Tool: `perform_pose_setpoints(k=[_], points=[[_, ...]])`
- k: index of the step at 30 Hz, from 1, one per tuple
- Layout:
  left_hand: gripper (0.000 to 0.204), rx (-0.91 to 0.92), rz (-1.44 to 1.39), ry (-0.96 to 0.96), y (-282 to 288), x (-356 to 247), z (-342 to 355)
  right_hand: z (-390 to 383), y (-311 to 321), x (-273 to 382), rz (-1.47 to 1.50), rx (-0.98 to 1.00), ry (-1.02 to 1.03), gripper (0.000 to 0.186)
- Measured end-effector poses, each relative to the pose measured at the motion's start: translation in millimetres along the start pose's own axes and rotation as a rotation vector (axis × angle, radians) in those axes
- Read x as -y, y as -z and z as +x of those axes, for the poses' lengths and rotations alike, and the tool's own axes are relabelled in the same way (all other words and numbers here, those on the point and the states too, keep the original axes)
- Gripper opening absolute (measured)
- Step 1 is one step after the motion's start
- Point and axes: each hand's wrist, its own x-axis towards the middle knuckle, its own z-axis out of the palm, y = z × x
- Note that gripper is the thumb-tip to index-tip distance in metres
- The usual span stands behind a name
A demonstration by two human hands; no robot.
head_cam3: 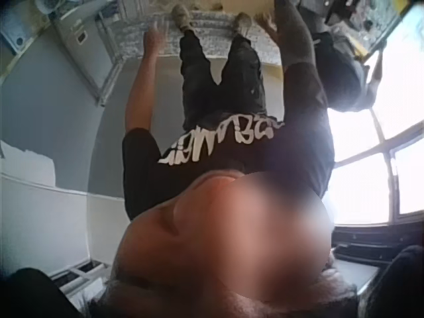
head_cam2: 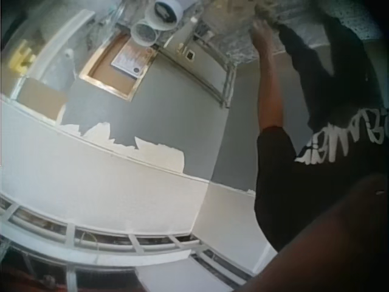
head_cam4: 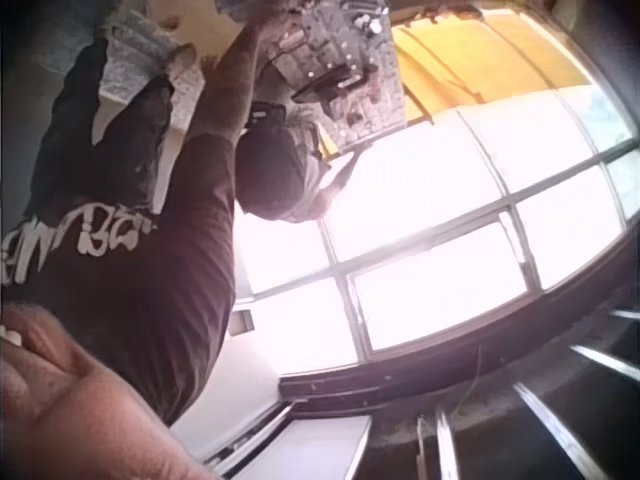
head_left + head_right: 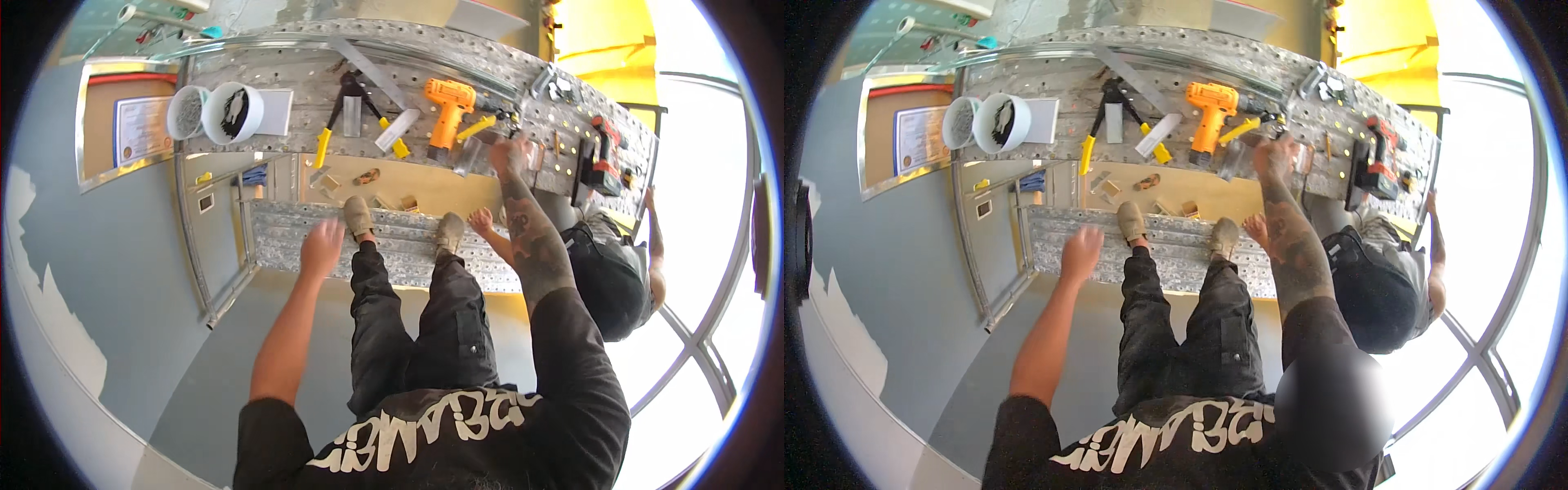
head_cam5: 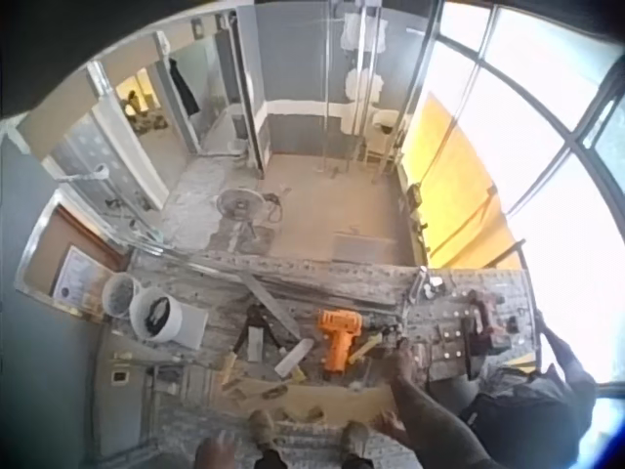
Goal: The person uses tin snips to cut a metal profile while standing on scaffolding. They then use a tape measure to check the distance between ceiling frame members and hold the cut piece up to the frame.
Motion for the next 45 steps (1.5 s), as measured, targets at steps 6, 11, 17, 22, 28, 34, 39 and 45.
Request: perform_pose_setpoints(k=[6, 11, 17, 22, 28, 34, 39, 45], points=[[0.024, -0.524, -0.084, -0.083, -3.4, -85.1, 186.1, 36.9, -17.9, -34.6, 0.046, 0.042, 0.171, 0.034], [0.037, -0.526, 0.042, 0.064, -21.3, -123.2, 233.8, 19.1, -28.9, -45.3, 0.302, -0.493, 0.342, 0.031], [0.035, -0.508, 0.039, 0.109, -1.6, -120.8, 225.4, -118.6, 57.1, -14.4, 0.803, -0.280, 0.285, 0.030], [0.040, -0.618, -0.211, 0.032, 28.7, -129.0, 154.7, -222.3, 142.5, -52.0, 0.670, 0.157, 0.426, 0.032], [0.021, -0.072, -1.236, 0.015, 52.9, -51.7, -3.7, -264.1, 274.3, -78.9, 0.489, 0.773, 0.851, 0.046], [0.021, 0.147, -1.680, 0.027, 94.4, -10.2, -133.7, -327.3, 339.4, -54.5, 0.223, 1.106, 0.785, 0.053], [0.029, 0.276, -1.854, 0.061, 105.2, -11.2, -165.3, -400.5, 364.9, -31.2, 0.238, 0.588, 0.793, 0.057], [0.018, 0.732, -1.463, -0.045, 136.4, -67.6, -151.0, -475.0, 352.7, -58.7, 0.260, 0.121, 0.648, 0.081]])
